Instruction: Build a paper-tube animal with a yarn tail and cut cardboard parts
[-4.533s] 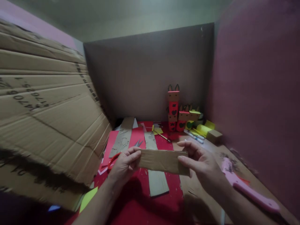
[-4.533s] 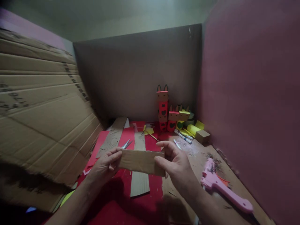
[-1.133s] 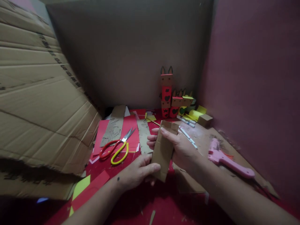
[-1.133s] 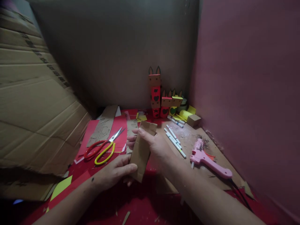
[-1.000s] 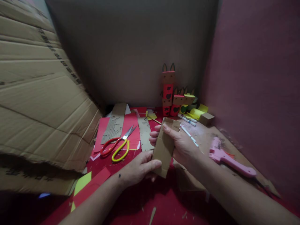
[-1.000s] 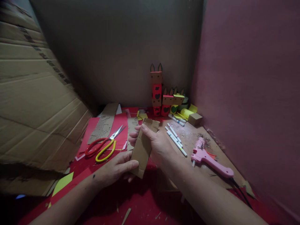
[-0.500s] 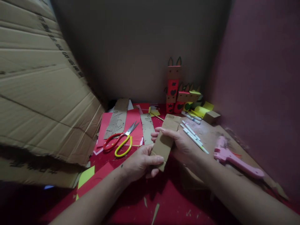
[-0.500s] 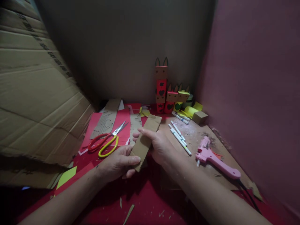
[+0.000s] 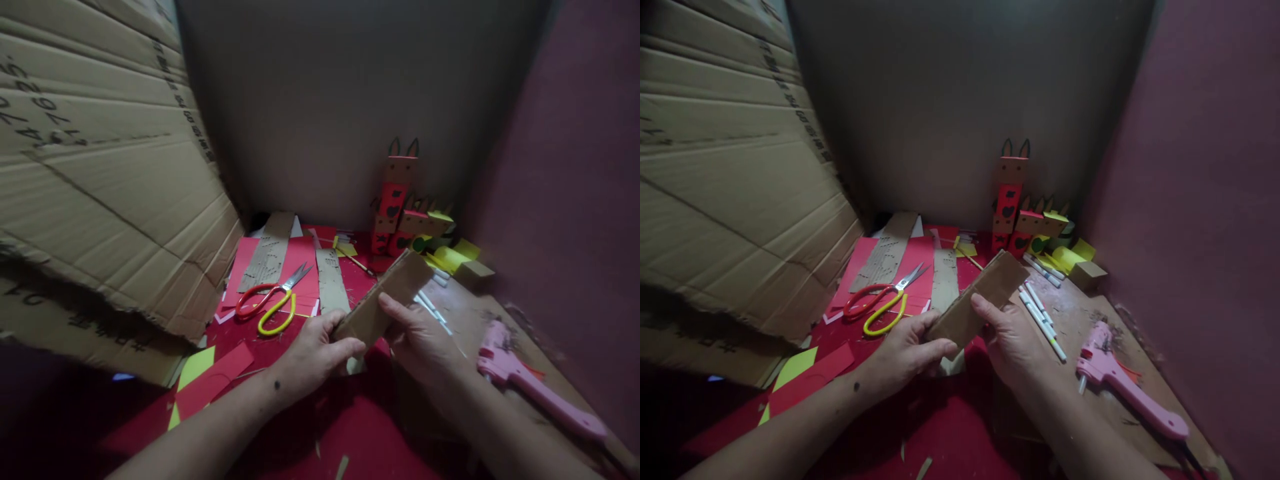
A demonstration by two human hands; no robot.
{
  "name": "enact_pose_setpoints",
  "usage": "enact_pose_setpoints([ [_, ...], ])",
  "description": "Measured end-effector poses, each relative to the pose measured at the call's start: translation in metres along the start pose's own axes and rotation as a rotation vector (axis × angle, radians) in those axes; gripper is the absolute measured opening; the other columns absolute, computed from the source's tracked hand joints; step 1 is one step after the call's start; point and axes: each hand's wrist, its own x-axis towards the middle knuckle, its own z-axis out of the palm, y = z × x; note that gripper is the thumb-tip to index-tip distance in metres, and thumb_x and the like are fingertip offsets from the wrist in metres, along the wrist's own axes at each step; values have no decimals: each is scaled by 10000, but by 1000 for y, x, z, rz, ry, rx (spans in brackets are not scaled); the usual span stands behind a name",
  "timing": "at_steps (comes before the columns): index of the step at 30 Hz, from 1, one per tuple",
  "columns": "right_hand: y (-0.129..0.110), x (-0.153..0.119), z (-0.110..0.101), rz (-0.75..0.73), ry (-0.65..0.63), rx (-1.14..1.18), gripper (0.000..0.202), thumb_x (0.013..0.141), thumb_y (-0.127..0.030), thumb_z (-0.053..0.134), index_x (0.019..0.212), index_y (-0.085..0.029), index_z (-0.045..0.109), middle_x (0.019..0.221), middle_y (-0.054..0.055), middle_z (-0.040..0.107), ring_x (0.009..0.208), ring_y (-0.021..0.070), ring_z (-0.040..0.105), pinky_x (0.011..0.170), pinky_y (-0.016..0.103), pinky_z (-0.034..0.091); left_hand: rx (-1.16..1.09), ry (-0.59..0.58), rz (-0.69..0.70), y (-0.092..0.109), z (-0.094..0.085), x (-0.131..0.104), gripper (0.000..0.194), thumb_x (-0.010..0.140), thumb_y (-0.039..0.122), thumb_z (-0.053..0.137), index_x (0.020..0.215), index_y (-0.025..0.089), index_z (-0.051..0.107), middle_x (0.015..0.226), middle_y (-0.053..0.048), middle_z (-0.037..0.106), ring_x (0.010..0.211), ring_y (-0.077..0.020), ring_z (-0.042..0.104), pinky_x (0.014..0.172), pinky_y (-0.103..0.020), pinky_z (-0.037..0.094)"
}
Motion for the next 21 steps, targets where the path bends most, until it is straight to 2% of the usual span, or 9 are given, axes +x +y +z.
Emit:
enact_pose_setpoints([
  [4, -1, -3, -7, 75, 16, 1, 197, 653, -229, 745, 824, -181, 661, 792, 12, 683, 708, 153, 603, 556, 247, 462, 176, 16, 74, 1, -6, -4, 75, 746, 231, 570, 739, 161, 543, 603, 48, 447, 527, -85, 428, 469, -206, 315],
  [8, -1, -5, -8, 166, 9, 27, 161, 642, -206, 753, 762, -192, 647, 722, -1, 678, 624, 149, 598, 450, 230, 454, 289, 51, 151, 0, -8, -5, 107, 762, 240, 551, 687, 167, 534, 582, 52, 403, 534, -87, 397, 479, -207, 298],
  [11, -1, -7, -7, 171, 11, 38, 158, 660, -191, 740, 784, -198, 641, 733, -2, 687, 626, 150, 613, 476, 251, 498, 344, 44, 137, 4, -8, -8, 108, 772, 244, 542, 697, 167, 535, 575, 54, 403, 519, -83, 377, 467, -208, 275],
  [13, -2, -7, -6, 185, 36, 48, 162, 668, -206, 737, 798, -197, 642, 764, 7, 699, 685, 170, 634, 532, 293, 536, 372, -19, 101, 10, -14, -12, 120, 777, 274, 545, 720, 168, 542, 584, 52, 427, 520, -86, 394, 470, -208, 282],
  [15, -2, -6, -6, 190, 92, 76, 175, 654, -211, 748, 792, -207, 642, 769, -4, 705, 723, 176, 641, 584, 332, 559, 412, -117, 71, 18, -29, -15, 151, 778, 323, 554, 758, 174, 551, 625, 40, 495, 567, -104, 458, 504, -211, 328],
  [17, -3, -5, -7, 188, 148, 104, 203, 626, -209, 768, 784, -222, 641, 760, -21, 702, 739, 177, 641, 621, 373, 571, 516, -121, 78, 22, -54, -17, 202, 787, 374, 545, 858, 187, 570, 737, 10, 573, 685, -140, 521, 599, -231, 387],
  [18, -3, -4, -8, 183, 170, 114, 222, 611, -208, 777, 785, -229, 640, 758, -27, 700, 746, 181, 640, 627, 392, 574, 621, -71, 83, 22, -68, -17, 221, 812, 387, 503, 884, 189, 569, 794, -8, 588, 734, -157, 533, 645, -249, 401],
  [21, -3, -3, -11, 187, 197, 134, 257, 597, -196, 783, 801, -247, 637, 786, -30, 697, 781, 199, 635, 625, 426, 577, 1088, 205, 28, 11, -108, -11, 260, 811, 324, 471, 993, 165, 567, 986, -99, 588, 911, -236, 527, 764, -319, 393],
])
